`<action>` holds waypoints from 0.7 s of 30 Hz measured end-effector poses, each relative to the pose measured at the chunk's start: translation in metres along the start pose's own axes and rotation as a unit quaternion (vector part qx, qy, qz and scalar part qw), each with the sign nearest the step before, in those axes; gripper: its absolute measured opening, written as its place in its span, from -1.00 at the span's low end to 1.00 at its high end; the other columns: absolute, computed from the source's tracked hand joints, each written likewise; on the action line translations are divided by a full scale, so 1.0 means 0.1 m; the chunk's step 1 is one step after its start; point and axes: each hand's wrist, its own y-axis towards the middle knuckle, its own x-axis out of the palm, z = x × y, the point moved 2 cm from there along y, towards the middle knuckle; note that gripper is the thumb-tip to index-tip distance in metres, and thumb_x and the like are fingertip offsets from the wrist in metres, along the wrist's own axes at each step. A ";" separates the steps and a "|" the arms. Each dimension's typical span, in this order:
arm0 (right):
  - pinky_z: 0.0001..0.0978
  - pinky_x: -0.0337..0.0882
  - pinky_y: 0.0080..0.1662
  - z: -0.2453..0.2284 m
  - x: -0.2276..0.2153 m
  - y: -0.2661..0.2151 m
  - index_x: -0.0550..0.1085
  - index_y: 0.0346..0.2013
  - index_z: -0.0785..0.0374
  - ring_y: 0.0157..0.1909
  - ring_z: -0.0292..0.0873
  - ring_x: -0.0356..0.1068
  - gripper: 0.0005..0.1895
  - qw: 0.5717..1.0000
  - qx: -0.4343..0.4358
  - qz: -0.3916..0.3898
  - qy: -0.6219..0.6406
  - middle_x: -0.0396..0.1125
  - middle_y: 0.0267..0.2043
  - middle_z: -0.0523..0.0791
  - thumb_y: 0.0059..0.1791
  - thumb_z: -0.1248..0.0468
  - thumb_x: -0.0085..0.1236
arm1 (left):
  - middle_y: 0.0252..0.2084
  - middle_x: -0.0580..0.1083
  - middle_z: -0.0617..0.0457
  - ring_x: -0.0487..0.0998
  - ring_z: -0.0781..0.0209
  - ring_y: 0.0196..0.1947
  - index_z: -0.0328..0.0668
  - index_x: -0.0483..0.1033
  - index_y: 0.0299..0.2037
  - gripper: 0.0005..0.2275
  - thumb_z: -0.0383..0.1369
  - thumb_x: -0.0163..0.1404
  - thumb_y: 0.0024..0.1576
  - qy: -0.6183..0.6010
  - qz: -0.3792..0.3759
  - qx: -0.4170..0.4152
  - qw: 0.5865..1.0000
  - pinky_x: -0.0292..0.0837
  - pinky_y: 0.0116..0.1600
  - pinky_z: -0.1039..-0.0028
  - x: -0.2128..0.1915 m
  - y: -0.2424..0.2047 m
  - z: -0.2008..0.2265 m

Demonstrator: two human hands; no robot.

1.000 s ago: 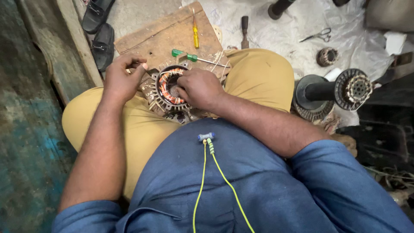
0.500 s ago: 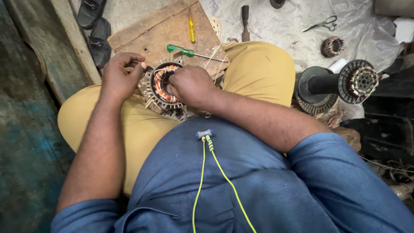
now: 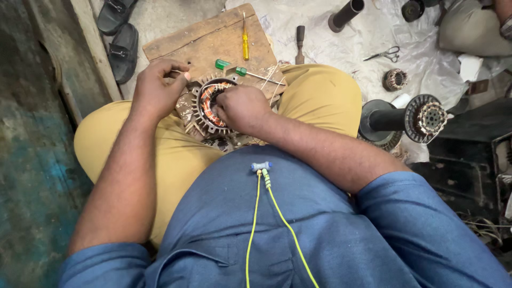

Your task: The person sits on the floor and uses a screwdriver and hands to adjust and secure copper windings inside a motor stator. They repeatedly insert the tool into the stator slots and pull or press the wires to align them.

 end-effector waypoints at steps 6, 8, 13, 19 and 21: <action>0.03 0.47 -0.19 -0.04 -0.01 -0.03 0.60 -0.41 0.14 -0.23 0.07 0.50 -0.75 1.000 0.002 0.016 -0.007 0.48 -0.36 -0.04 -0.04 0.06 0.14 | -0.13 0.61 0.00 0.61 0.31 -0.18 -0.24 0.63 -0.06 -0.83 -0.41 0.15 0.18 -0.010 -0.004 -0.009 1.000 0.51 -0.08 0.48 0.00 0.02 0.00; 0.02 0.47 -0.19 -0.04 0.00 -0.04 0.60 -0.40 0.14 -0.22 0.06 0.50 -0.75 1.000 0.007 0.014 -0.015 0.48 -0.35 -0.04 -0.03 0.06 0.15 | -0.09 0.60 0.00 0.62 0.31 -0.16 -0.25 0.63 -0.06 -0.83 -0.41 0.14 0.18 -0.028 -0.003 0.007 1.000 0.53 -0.07 0.48 0.00 0.01 0.01; 0.05 0.46 -0.21 -0.04 0.01 0.00 0.61 -0.36 0.11 -0.25 0.09 0.50 -0.76 0.999 0.040 -0.024 -0.020 0.49 -0.34 -0.02 -0.03 0.05 0.12 | -0.09 0.58 -0.05 0.62 0.26 -0.17 -0.25 0.64 -0.06 -0.83 -0.40 0.17 0.18 -0.014 0.013 0.028 0.999 0.52 -0.05 0.45 -0.02 0.01 0.04; 0.06 0.48 -0.20 -0.06 0.02 0.06 0.62 -0.36 0.10 -0.27 0.11 0.51 -0.74 0.994 0.072 -0.066 -0.050 0.50 -0.36 -0.01 -0.01 0.06 0.06 | -0.11 0.57 -0.05 0.62 0.23 -0.17 -0.19 0.64 -0.09 -0.83 -0.36 0.18 0.16 -0.008 0.011 -0.008 1.000 0.53 -0.09 0.42 -0.01 0.00 0.07; 0.07 0.48 -0.20 -0.07 0.03 0.08 0.61 -0.36 0.11 -0.28 0.12 0.51 -0.72 0.991 0.074 -0.087 -0.063 0.50 -0.36 0.00 0.00 0.05 0.05 | -0.10 0.56 -0.06 0.62 0.19 -0.18 -0.19 0.64 -0.10 -0.83 -0.35 0.19 0.15 0.001 0.013 -0.004 1.000 0.53 -0.10 0.40 -0.02 0.01 0.08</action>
